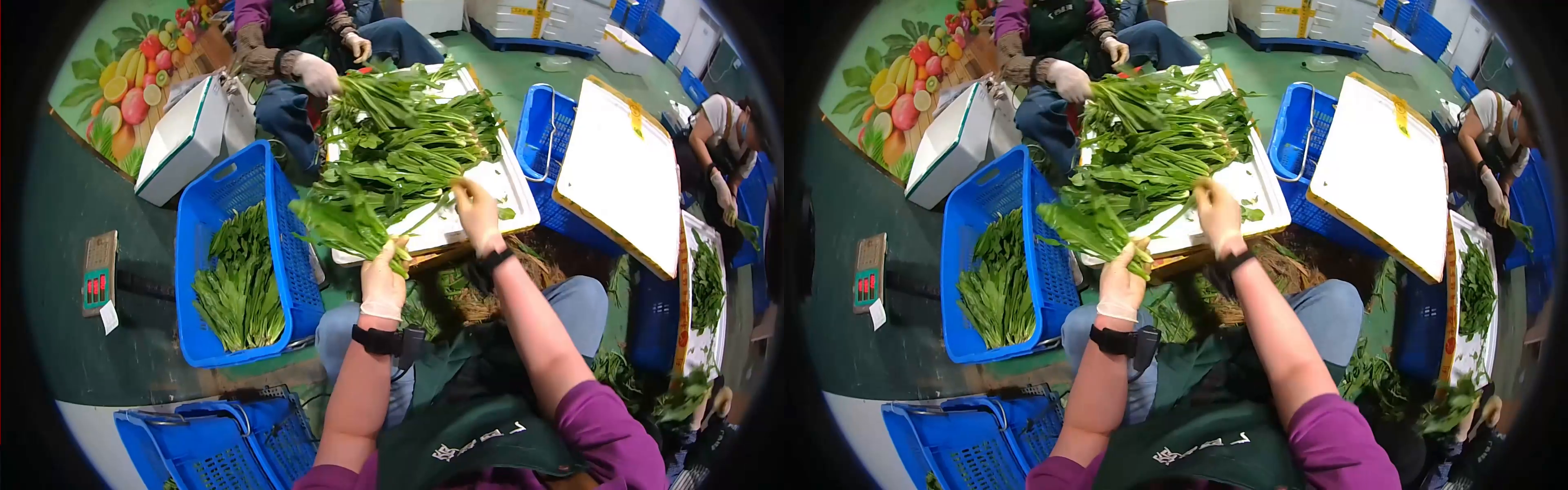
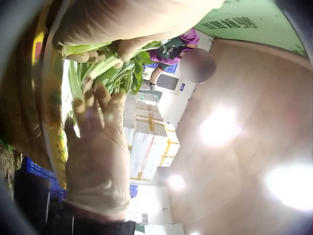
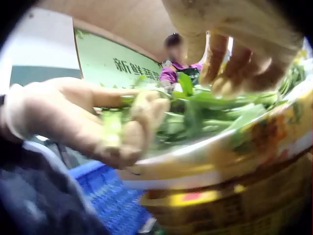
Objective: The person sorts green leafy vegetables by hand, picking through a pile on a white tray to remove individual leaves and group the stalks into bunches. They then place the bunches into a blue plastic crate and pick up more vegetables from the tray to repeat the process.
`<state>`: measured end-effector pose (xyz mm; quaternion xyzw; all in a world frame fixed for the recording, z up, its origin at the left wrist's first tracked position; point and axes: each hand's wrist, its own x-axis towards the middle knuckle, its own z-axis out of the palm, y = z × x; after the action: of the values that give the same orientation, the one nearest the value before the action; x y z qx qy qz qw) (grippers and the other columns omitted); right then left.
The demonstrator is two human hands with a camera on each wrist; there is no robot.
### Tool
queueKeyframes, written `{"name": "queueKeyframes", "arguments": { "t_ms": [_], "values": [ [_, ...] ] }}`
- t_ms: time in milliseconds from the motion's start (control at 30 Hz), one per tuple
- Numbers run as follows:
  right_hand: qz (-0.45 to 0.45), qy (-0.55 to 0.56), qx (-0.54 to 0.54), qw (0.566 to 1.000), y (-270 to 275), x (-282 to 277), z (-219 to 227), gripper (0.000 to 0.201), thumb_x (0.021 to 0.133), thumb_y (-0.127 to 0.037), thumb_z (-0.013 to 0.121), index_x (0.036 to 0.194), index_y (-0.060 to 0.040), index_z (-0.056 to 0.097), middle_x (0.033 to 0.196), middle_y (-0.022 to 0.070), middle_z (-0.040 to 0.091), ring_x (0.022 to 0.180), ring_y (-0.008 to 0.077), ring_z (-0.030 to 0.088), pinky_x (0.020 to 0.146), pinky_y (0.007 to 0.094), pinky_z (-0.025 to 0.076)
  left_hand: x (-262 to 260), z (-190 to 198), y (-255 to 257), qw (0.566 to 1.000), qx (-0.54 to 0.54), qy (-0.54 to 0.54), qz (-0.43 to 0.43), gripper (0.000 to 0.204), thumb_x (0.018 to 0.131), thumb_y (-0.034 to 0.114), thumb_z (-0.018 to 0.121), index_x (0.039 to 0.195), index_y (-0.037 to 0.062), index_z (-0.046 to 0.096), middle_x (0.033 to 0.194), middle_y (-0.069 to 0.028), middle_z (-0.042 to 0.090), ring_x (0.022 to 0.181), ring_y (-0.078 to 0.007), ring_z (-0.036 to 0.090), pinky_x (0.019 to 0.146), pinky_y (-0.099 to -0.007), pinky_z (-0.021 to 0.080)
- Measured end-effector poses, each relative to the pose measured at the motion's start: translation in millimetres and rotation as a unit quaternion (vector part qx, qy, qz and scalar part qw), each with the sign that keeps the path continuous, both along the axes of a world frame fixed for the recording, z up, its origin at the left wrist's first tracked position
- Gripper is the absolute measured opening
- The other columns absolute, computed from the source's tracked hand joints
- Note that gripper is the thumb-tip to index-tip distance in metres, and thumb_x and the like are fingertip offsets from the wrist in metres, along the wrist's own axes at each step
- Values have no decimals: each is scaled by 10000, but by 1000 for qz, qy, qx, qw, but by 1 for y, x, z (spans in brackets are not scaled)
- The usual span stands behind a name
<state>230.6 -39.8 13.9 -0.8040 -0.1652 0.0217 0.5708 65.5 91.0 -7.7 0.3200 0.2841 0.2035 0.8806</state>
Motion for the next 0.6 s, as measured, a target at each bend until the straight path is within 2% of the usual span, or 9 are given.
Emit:
{"name": "queueKeyframes", "arguments": {
  "t_ms": [67, 133, 200, 333, 400, 433, 467, 533, 600],
  "values": [
    [-91, -224, -107, 964, 10, 47, -30, 362, 867, -122, 639, 1220, -56, 595, 1082, 174, 681, 989, 365, 650, 850, 419, 519, 3, -8, 1, 1000, -13, -16, 13, 239, 962, 108, 581, 1175, 2, 570, 1062, -142, 675, 1004, -268, 660, 825, -368, 534],
    [-12, -88, -234, 968, 18, 63, -27, 436, 820, -108, 665, 1244, -64, 578, 1175, 187, 652, 1060, 370, 625, 896, 450, 502, -2, -1, 0, 999, -49, 0, -8, 256, 963, 85, 553, 1202, -5, 532, 1097, -164, 654, 1017, -318, 647, 893, -446, 527],
    [76, -14, -294, 953, 16, 63, -24, 512, 769, -209, 764, 1236, -81, 595, 1092, 172, 686, 1041, 351, 644, 902, 433, 505, -3, -3, 0, 999, -50, 3, -8, 250, 961, 68, 530, 1199, -7, 511, 1117, -182, 635, 1021, -348, 637, 904, -495, 519],
    [58, -7, -282, 958, 0, 26, -1, 556, 742, -287, 804, 1236, -104, 626, 999, 140, 712, 978, 298, 674, 852, 391, 519, -5, -3, -2, 998, -57, 30, 22, 188, 951, 51, 547, 1127, -13, 528, 1038, -172, 630, 969, -334, 640, 899, -487, 529],
    [22, 20, -193, 981, -13, 7, 8, 533, 730, -300, 816, 1203, -113, 660, 948, 131, 721, 888, 296, 686, 819, 384, 525, -4, -5, -2, 998, -59, 31, 10, 171, 944, 46, 573, 1099, -18, 537, 994, -148, 626, 934, -315, 645, 876, -474, 543],
    [41, 83, -49, 994, -18, 14, -32, 489, 731, -281, 822, 1150, -67, 689, 902, 142, 723, 794, 260, 688, 767, 354, 530, -4, 0, -6, 998, -53, 34, 9, 175, 935, 45, 602, 1084, -25, 543, 972, -136, 625, 903, -298, 651, 854, -465, 552],
    [31, 63, -34, 997, -25, -4, -14, 418, 767, -225, 807, 1093, 12, 696, 881, 126, 726, 752, 192, 668, 721, 309, 523, -3, 1, -10, 998, -53, 35, 6, 175, 935, 45, 602, 1084, -25, 543, 972, -136, 625, 903, -298, 651, 854, -465, 552],
    [69, 146, 139, 977, -33, -17, -27, 364, 800, -172, 789, 1050, 72, 689, 878, 94, 719, 759, 134, 636, 696, 265, 508, -1, 4, -16, 998, -51, 20, -15, 193, 922, 25, 615, 1097, -14, 543, 930, -122, 630, 809, -266, 663, 765, -413, 566],
    [66, 226, 188, 953, -39, -46, -3, 307, 820, -112, 767, 1058, 54, 668, 828, 43, 690, 728, 81, 598, 655, 222, 481, 0, 11, -22, 998, -48, 16, -32, 185, 914, 53, 653, 1072, 6, 568, 917, -88, 629, 827, -242, 659, 765, -401, 561]
  ]
}}
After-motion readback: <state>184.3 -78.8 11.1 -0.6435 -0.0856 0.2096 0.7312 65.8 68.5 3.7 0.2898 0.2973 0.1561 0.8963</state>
